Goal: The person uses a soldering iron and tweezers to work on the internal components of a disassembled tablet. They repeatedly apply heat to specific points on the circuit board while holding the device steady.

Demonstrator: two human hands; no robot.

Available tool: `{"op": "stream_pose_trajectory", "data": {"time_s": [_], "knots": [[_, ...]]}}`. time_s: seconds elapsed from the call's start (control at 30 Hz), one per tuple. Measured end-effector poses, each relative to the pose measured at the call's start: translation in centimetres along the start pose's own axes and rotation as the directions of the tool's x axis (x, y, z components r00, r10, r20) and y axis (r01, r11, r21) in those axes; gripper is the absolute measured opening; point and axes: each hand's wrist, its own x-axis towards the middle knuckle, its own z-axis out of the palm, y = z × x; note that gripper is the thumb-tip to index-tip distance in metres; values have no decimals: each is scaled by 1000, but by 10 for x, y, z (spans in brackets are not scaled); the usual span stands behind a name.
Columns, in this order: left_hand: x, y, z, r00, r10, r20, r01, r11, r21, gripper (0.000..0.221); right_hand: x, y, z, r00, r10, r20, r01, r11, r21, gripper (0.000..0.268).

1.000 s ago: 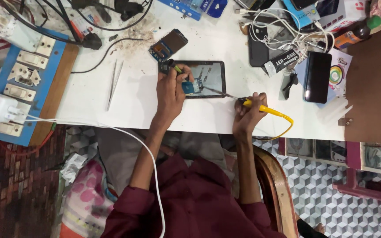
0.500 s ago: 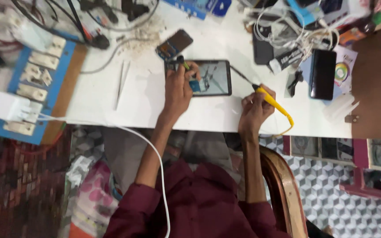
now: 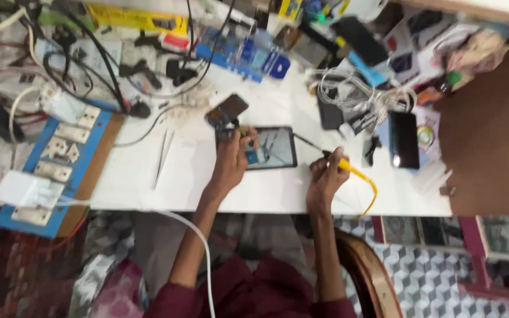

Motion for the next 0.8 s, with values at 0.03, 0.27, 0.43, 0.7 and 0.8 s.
{"op": "stream_pose_trajectory", "data": {"time_s": [0.03, 0.27, 0.43, 0.7, 0.8], "knots": [[6, 0, 0, 1000, -6, -6, 6, 1000, 27, 24, 7, 1, 5, 1000, -7, 13, 7, 1000, 11, 33], [6, 0, -1, 996, -89, -16, 90, 994, 70, 19, 0, 14, 8, 1000, -15, 24, 16, 999, -39, 19], [0, 2, 0, 993, -109, -38, 111, 992, 61, 15, -4, 15, 7, 997, -46, 65, 51, 996, -72, 18], [-2, 9, -2, 990, -135, -32, 137, 989, 62, 16, -8, 12, 7, 987, -157, 22, 158, 982, -99, 22], [-5, 7, -2, 995, -95, -33, 97, 993, 61, 19, -5, 12, 9, 996, -54, -72, 54, 999, -4, 24]]}}
